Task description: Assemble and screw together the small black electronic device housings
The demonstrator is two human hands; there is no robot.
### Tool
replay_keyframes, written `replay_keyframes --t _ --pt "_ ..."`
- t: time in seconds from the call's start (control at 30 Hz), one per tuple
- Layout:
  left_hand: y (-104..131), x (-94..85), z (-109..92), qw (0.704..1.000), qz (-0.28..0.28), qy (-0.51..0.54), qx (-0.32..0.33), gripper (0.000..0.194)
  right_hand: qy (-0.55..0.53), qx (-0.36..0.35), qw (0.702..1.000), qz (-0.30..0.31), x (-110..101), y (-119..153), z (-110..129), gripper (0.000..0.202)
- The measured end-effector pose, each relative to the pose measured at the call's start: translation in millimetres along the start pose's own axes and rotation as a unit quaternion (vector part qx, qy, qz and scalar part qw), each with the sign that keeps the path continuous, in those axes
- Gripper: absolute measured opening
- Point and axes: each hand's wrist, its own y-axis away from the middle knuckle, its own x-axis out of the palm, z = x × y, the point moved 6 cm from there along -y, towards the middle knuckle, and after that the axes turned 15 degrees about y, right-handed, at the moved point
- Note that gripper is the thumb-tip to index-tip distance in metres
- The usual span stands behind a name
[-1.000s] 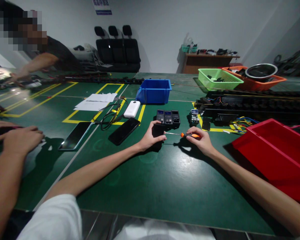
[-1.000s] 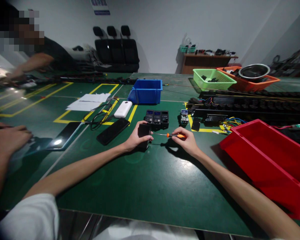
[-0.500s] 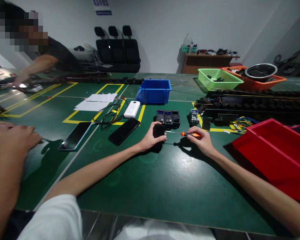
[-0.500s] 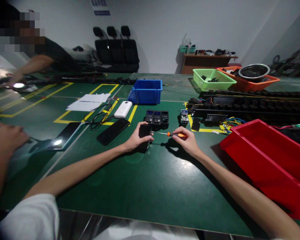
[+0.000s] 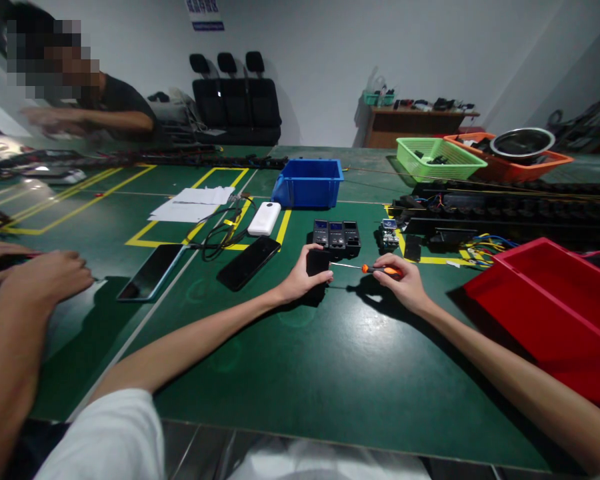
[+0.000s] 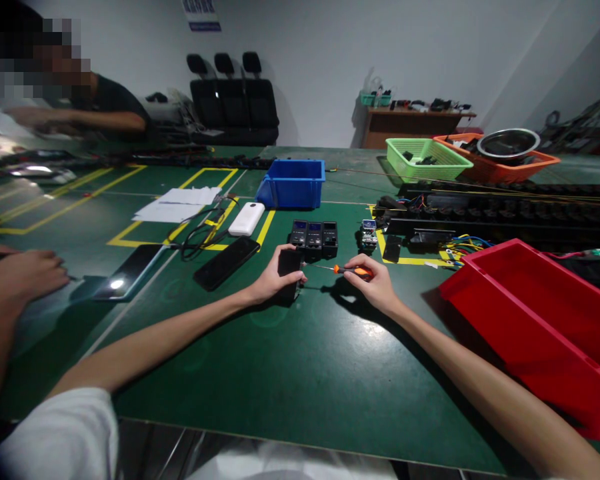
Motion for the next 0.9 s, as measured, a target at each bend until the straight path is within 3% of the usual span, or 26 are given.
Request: replay_keyframes --t 0.2,0.53,0.73,0.9 --pt "3 -0.1 2 1.000 -0.003 -0.005 -0.022 0.066 -0.066 0.092 0.994 -0.004 2 2 -16 0.032" --pt "1 -2.4 5 0.999 -0.007 -0.006 -0.037 0.056 -0.046 0.112 0.990 0.070 12 2 -18 0.029" --pt "1 -4.3 6 0.999 -0.013 -0.014 -0.031 0.056 0.015 0.045 0.998 0.040 7 1 -11 0.028" --pt "1 -2.9 3 1.000 -0.009 -0.017 -0.017 0.059 0.023 0.029 0.999 0.012 3 1 -7 0.026"
